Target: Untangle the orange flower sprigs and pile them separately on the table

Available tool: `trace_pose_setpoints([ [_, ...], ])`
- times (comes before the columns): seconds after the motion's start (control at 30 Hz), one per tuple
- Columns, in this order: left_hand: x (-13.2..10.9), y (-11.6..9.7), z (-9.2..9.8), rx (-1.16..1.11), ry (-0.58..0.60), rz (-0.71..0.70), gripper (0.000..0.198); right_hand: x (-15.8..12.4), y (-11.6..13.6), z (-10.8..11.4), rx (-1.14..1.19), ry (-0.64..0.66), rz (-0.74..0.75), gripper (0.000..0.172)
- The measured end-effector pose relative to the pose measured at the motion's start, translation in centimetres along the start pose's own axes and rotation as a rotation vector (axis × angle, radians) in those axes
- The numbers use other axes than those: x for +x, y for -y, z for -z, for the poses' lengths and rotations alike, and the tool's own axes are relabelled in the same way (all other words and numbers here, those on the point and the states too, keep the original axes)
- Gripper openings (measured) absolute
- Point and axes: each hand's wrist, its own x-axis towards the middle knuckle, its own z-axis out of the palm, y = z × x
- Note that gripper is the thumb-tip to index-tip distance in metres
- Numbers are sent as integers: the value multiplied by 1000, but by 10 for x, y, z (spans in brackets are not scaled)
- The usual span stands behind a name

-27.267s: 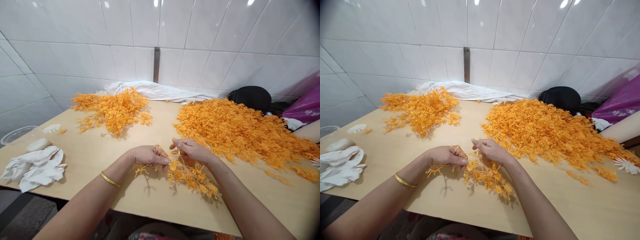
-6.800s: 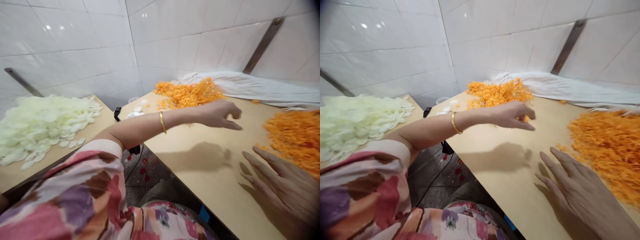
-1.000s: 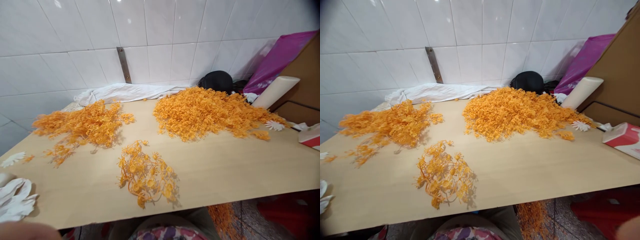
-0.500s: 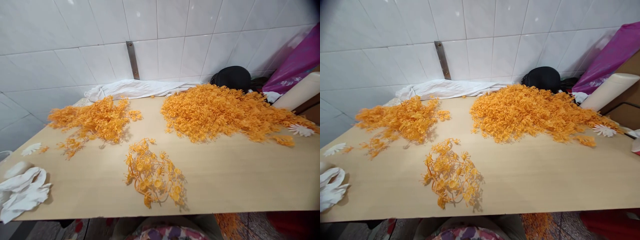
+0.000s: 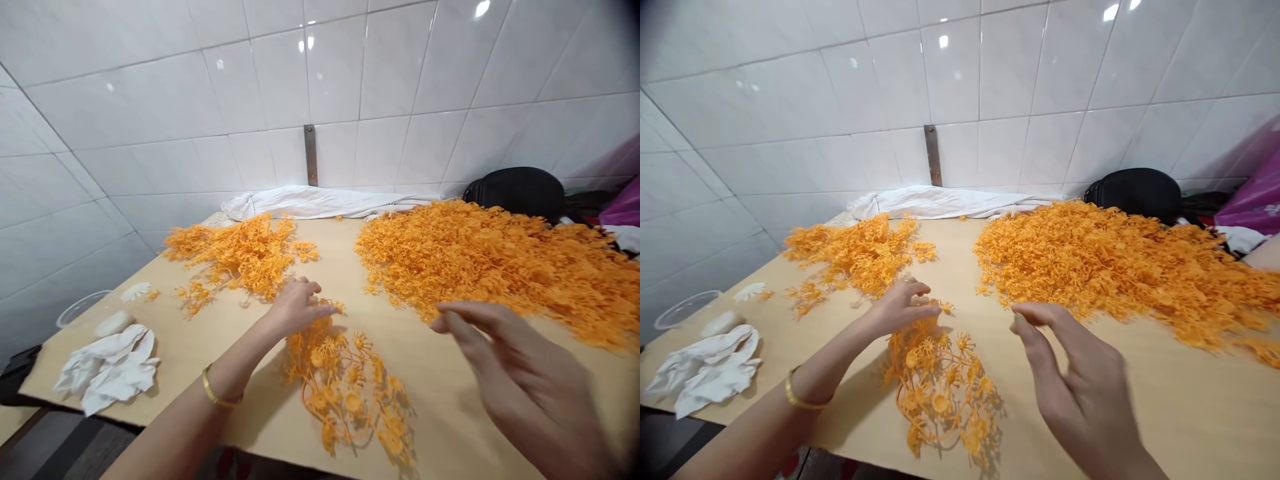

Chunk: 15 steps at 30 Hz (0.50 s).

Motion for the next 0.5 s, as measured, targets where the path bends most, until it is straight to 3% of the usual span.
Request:
trace_pose_setpoints([
  [0.07,20,8,-12,17,133,-35,24,30,0,-20,-41,90,11,11],
  [0.17,41,9,-22,-80,168,-7,10,63,-12,-46,-5,221,-39,16],
  [0.27,54,3,-24,-405,53,55,6,84,-29,-68,200,225,-157,17],
  [0.37,61,-2,-25,-761,-94,32,9,99,-39,-87,504,158,-369,24],
  [0.5,62,-6,-35,-948,-153,-60,15,106,-41,-108,782,186,-657,33],
])
